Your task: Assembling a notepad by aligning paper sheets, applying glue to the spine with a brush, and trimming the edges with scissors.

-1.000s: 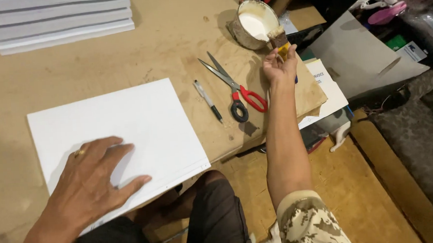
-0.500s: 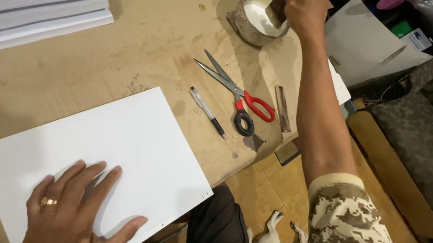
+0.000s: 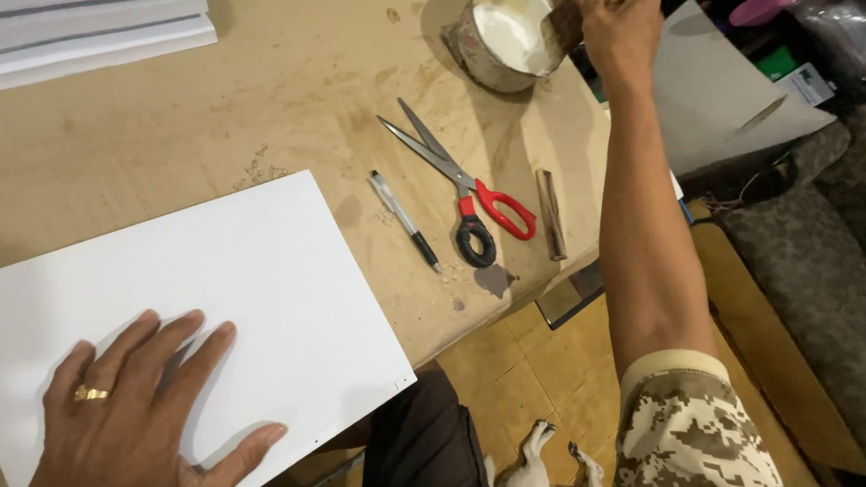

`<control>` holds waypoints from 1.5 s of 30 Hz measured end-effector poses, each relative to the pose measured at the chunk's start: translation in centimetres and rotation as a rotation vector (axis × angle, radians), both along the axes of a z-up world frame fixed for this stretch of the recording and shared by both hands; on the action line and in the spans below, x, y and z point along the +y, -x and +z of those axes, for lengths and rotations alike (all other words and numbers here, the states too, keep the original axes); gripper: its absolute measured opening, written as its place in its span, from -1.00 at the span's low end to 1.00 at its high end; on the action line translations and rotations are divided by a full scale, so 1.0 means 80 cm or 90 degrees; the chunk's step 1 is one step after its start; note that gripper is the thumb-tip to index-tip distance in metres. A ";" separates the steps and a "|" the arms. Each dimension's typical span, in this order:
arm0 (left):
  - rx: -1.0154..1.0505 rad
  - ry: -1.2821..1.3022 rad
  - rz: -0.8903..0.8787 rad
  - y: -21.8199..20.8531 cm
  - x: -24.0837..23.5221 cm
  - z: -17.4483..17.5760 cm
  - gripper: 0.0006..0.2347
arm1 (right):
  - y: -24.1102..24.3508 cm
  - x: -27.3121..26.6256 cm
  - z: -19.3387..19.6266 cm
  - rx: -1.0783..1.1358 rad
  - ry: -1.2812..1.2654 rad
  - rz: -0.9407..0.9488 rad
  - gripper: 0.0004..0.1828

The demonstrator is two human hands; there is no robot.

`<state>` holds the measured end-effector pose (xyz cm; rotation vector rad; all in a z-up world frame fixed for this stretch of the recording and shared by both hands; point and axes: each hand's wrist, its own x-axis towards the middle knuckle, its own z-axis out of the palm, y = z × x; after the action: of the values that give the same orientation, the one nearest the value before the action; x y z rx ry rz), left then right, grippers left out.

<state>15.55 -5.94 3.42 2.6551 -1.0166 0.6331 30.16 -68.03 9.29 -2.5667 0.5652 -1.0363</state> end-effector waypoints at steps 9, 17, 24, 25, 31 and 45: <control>-0.018 -0.011 -0.002 0.006 0.004 0.007 -0.32 | 0.064 0.027 -0.002 0.036 0.028 0.032 -0.72; 0.026 -0.005 0.010 0.008 0.004 -0.001 -0.28 | 0.094 0.063 0.035 0.119 0.028 0.020 -0.68; 0.136 0.000 -0.017 0.006 0.015 -0.006 -0.27 | 0.182 0.067 0.043 0.032 -0.104 0.067 -0.75; 0.170 0.017 -0.052 0.006 0.018 -0.006 -0.28 | 0.201 0.065 0.037 -0.099 -0.255 0.017 -0.62; 0.281 -0.037 -0.099 -0.015 0.029 -0.002 -0.35 | 0.341 0.360 0.012 -0.064 -0.408 0.151 -0.62; 0.172 0.013 -0.162 -0.020 0.050 -0.020 -0.35 | 0.380 0.515 -0.058 0.112 -0.259 0.300 -0.80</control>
<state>17.14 -1.96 1.81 2.4492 -1.2276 0.2224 -0.25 -26.85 4.62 -2.2711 0.1674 -0.4822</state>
